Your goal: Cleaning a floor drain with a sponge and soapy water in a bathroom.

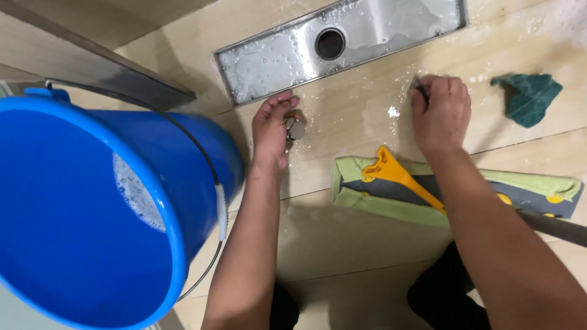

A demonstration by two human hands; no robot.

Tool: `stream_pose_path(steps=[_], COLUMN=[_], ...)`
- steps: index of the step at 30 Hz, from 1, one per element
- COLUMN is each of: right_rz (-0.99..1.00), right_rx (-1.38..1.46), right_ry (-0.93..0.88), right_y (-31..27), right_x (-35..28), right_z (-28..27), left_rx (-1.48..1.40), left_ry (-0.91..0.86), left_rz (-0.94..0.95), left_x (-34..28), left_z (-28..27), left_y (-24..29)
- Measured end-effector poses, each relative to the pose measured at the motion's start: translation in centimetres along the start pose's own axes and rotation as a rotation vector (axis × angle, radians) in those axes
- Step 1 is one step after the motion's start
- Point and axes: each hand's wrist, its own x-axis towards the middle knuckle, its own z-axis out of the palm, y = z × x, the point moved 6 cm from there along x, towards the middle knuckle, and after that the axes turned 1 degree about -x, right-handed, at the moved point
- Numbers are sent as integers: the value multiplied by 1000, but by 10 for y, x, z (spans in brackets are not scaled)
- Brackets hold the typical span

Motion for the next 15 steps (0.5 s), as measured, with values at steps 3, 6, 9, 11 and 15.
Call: stream_pose_path(steps=[3,6,9,11,15], right_rz=[13,131,542,384,128], right_rx=[-128,-176,21,132,60], right_ry=[-128,-42,-298,-292,-173], right_y=[2,-3,27,27,-20], right_x=[3,35,38,47,72], right_z=[13,1,29,49,15], left_rx=[75,54,81,140,87], left_ry=[-2,-117,-154,-109,-95], left_rz=[-4,48,55,54,-22], left_x=[-8,-4,-7,-3,-11], left_z=[-6,10,12,17,14], left_y=[-9,-6,-11,-9,-8])
